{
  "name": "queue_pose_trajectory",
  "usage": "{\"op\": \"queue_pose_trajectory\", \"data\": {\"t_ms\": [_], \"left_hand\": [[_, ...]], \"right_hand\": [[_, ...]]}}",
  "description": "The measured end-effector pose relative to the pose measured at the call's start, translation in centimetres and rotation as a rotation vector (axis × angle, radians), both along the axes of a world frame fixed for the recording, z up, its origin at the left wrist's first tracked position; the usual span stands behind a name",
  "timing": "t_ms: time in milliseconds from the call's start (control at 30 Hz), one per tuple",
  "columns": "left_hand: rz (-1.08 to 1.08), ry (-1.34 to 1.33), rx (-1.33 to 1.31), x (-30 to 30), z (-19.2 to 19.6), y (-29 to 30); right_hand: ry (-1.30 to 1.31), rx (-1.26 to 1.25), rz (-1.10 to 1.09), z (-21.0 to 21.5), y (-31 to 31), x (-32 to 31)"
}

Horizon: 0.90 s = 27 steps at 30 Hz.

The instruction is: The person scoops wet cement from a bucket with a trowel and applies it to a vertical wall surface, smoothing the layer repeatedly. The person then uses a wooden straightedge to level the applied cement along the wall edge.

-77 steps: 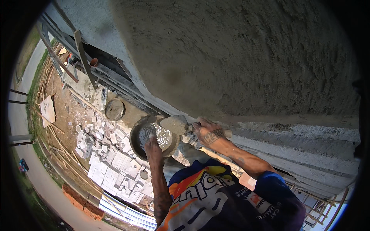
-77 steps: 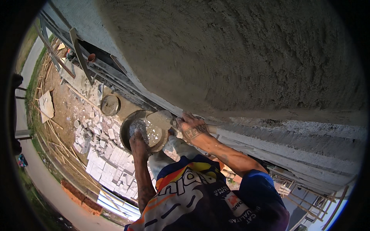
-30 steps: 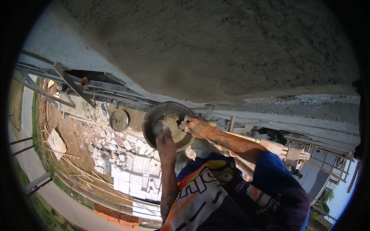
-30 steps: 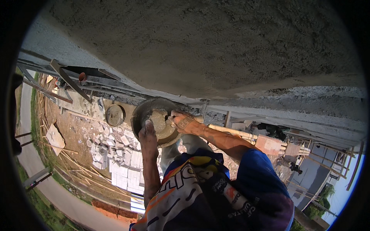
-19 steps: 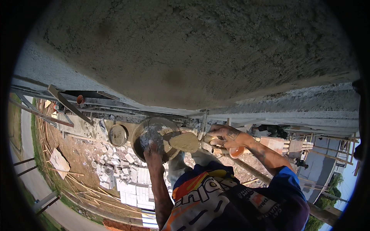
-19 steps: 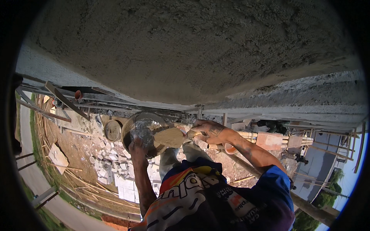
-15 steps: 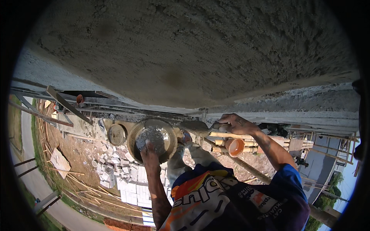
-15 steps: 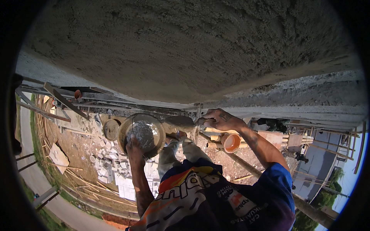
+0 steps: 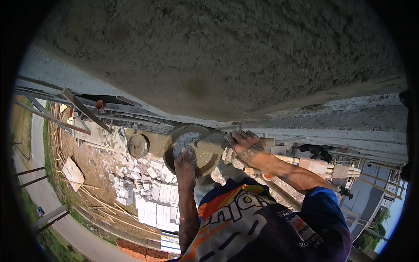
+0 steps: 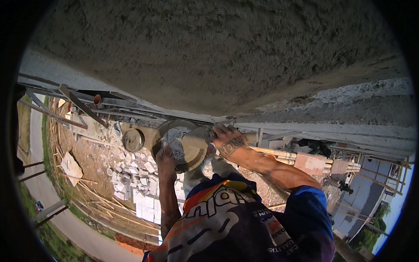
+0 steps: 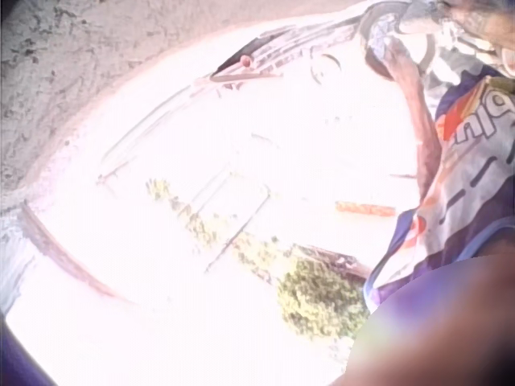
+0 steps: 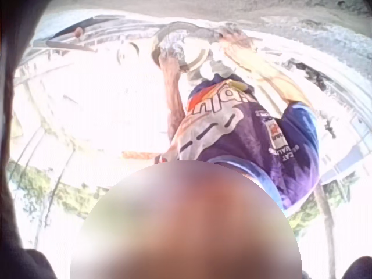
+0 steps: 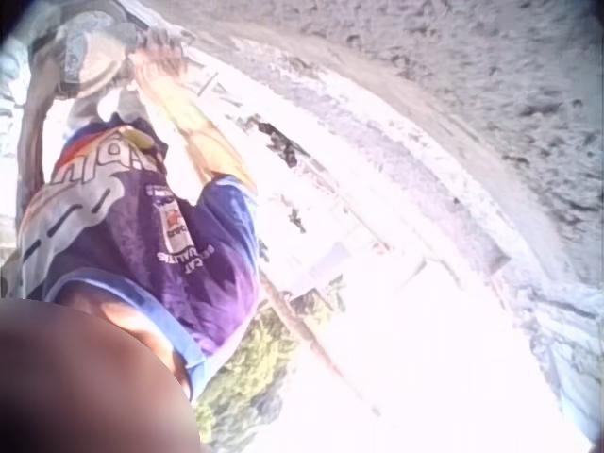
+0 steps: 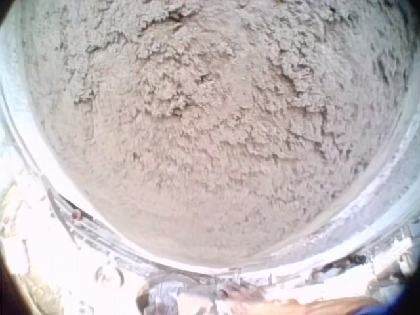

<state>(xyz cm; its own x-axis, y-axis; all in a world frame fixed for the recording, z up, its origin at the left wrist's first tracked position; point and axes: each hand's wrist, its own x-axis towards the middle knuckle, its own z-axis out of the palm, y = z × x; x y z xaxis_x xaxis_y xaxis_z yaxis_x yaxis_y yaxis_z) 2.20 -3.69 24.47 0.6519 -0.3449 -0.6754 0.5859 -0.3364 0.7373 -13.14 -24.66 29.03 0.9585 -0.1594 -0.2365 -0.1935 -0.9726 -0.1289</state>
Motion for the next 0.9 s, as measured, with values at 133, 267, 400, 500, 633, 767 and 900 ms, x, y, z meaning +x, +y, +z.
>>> {"op": "queue_pose_trajectory", "data": {"t_ms": [133, 267, 400, 500, 633, 767, 900], "left_hand": [[-0.056, -0.035, -0.101, -1.9, 0.0, -1.9], [-0.094, -0.152, 0.065, -2.3, -0.7, -3.3], [-0.106, -0.064, 0.089, -1.1, 0.5, -3.2], [0.15, 0.039, -0.103, -0.2, 1.9, -2.2], [0.137, 0.017, -0.093, 0.2, 1.0, -0.2], [0.125, -0.188, 0.064, 0.5, -2.1, -0.2], [0.068, -0.098, 0.063, 1.2, -2.5, 1.4]], "right_hand": [[0.138, -0.018, 0.091, -9.7, 2.4, 3.5], [0.074, 0.09, 0.106, -13.2, 0.1, 3.8], [0.088, 0.291, 0.019, -9.4, -3.0, 0.0], [0.061, 0.309, -0.015, -3.7, -3.5, -1.5], [0.09, 0.528, -0.091, 4.2, -5.1, -4.3], [0.163, 0.83, -0.232, 4.7, -9.3, -6.1], [0.123, 0.737, -0.461, 2.5, -13.3, -7.3]]}}
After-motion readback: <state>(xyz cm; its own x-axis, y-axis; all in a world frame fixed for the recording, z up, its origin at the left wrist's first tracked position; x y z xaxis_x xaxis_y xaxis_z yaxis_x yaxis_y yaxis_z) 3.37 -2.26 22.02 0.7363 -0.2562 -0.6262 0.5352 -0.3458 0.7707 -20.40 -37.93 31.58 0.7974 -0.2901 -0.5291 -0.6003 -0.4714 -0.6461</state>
